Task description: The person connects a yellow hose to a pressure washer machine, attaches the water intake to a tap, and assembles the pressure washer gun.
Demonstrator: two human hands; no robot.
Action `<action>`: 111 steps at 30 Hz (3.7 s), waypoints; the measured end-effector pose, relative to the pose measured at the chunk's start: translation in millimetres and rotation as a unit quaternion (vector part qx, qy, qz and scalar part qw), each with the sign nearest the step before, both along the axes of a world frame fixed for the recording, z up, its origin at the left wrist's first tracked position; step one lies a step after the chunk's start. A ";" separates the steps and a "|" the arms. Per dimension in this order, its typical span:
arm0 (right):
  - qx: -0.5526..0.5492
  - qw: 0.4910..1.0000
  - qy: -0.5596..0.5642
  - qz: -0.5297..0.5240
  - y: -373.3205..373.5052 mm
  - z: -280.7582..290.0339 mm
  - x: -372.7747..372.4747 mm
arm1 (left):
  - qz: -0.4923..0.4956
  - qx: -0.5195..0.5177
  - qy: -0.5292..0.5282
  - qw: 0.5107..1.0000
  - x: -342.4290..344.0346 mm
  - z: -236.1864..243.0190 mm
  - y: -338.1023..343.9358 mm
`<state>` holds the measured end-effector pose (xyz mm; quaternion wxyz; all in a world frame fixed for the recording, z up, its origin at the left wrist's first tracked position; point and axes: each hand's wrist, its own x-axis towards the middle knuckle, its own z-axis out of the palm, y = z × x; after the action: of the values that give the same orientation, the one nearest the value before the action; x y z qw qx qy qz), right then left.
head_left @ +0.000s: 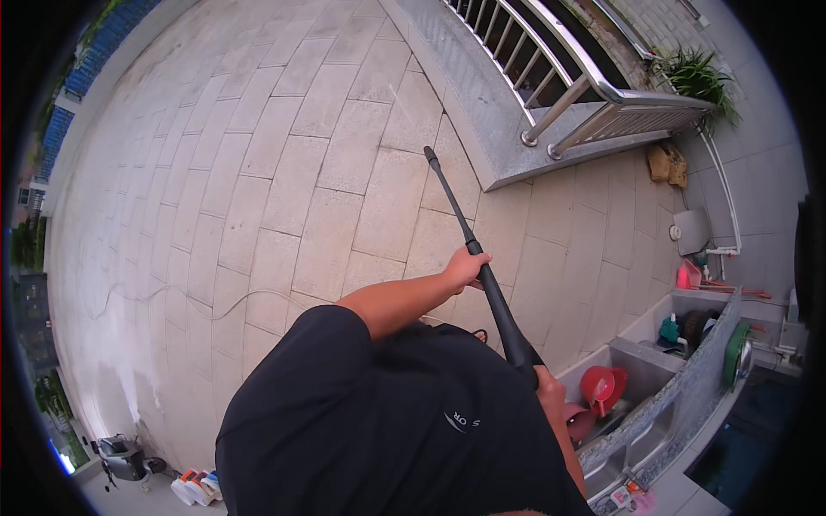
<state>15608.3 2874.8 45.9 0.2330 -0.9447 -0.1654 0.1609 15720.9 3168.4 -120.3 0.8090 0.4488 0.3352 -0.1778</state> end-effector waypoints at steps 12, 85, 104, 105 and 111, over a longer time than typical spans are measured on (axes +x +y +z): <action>-0.019 0.999 -0.020 0.029 24.9 23.5 26.9 | 0.023 -0.014 -0.043 0.999 12.8 18.0 18.9; -0.086 0.985 0.064 0.137 162.0 -17.3 267.0 | -0.209 0.399 0.163 0.878 -24.1 -117.2 332.4; -0.104 0.989 0.049 0.090 205.9 14.8 281.8 | -0.266 0.530 0.006 0.805 69.7 -25.5 318.3; -0.104 0.989 0.047 0.091 215.6 26.1 285.8 | -0.265 0.521 -0.026 0.811 90.0 -10.0 303.7; -0.109 0.985 -0.007 0.134 252.0 61.7 314.7 | -0.217 0.545 -0.195 0.786 182.4 62.6 247.7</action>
<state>15923.0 3126.8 107.6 0.1039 -0.9348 -0.2733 0.2014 15903.3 3416.1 -57.8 0.4176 0.9014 0.1047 -0.0451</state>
